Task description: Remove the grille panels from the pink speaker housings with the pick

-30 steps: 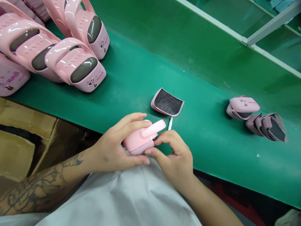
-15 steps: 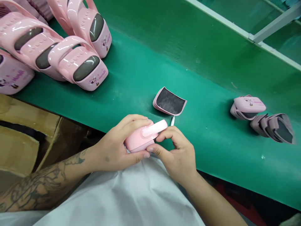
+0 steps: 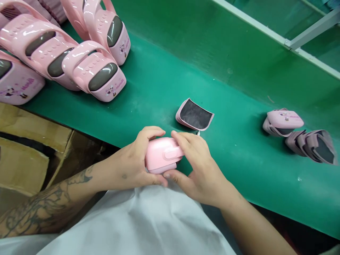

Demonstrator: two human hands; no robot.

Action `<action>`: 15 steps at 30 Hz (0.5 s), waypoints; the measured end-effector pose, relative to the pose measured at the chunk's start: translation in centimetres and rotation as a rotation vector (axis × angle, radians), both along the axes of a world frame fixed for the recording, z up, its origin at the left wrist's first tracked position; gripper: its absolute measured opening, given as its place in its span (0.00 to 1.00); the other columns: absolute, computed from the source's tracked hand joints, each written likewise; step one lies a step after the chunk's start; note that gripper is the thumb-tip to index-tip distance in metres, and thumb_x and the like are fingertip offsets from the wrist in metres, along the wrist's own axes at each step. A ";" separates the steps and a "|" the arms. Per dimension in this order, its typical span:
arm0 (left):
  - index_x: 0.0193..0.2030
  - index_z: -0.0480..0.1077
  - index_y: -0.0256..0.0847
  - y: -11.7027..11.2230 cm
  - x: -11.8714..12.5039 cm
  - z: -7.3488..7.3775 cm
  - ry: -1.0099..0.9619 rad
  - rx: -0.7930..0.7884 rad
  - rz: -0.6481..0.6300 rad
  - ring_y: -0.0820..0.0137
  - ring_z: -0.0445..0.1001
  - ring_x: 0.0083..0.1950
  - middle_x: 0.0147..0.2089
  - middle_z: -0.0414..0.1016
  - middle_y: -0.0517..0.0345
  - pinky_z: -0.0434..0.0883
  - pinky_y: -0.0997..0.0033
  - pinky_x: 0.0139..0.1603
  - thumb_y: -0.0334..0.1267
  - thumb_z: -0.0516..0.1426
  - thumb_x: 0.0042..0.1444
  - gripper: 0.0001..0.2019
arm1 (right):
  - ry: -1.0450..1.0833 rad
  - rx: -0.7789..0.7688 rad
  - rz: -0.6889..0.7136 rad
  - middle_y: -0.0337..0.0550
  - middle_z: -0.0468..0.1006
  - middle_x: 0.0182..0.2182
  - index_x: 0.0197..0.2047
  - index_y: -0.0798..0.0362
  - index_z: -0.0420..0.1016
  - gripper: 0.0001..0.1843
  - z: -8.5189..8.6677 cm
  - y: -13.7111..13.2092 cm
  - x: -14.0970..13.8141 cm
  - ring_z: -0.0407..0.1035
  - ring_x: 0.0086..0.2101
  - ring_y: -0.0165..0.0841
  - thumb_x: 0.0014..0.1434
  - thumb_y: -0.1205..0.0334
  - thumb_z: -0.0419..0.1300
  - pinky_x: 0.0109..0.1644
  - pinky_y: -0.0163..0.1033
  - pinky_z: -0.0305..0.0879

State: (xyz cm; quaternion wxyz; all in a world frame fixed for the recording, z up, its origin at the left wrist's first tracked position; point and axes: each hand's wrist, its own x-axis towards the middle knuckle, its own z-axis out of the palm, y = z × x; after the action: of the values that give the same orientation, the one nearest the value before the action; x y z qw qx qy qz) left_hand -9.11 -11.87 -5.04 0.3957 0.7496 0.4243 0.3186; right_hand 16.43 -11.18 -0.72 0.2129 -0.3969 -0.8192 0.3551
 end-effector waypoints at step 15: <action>0.77 0.68 0.55 0.2 -0.3 1.7 -0.033 0.085 -0.031 0.49 0.83 0.65 0.67 0.82 0.51 0.82 0.55 0.66 0.51 0.78 0.52 0.47 | 0.049 -0.078 -0.142 0.51 0.83 0.63 0.66 0.44 0.72 0.31 0.7 -0.1 -1.6 0.77 0.63 0.52 0.64 0.52 0.74 0.67 0.64 0.71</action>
State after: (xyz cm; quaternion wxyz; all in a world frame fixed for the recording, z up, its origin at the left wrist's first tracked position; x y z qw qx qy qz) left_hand -9.42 -11.62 -3.33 0.3752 0.7669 0.3922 0.3424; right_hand 14.83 -11.29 -0.02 0.2419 -0.4533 -0.7691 0.3802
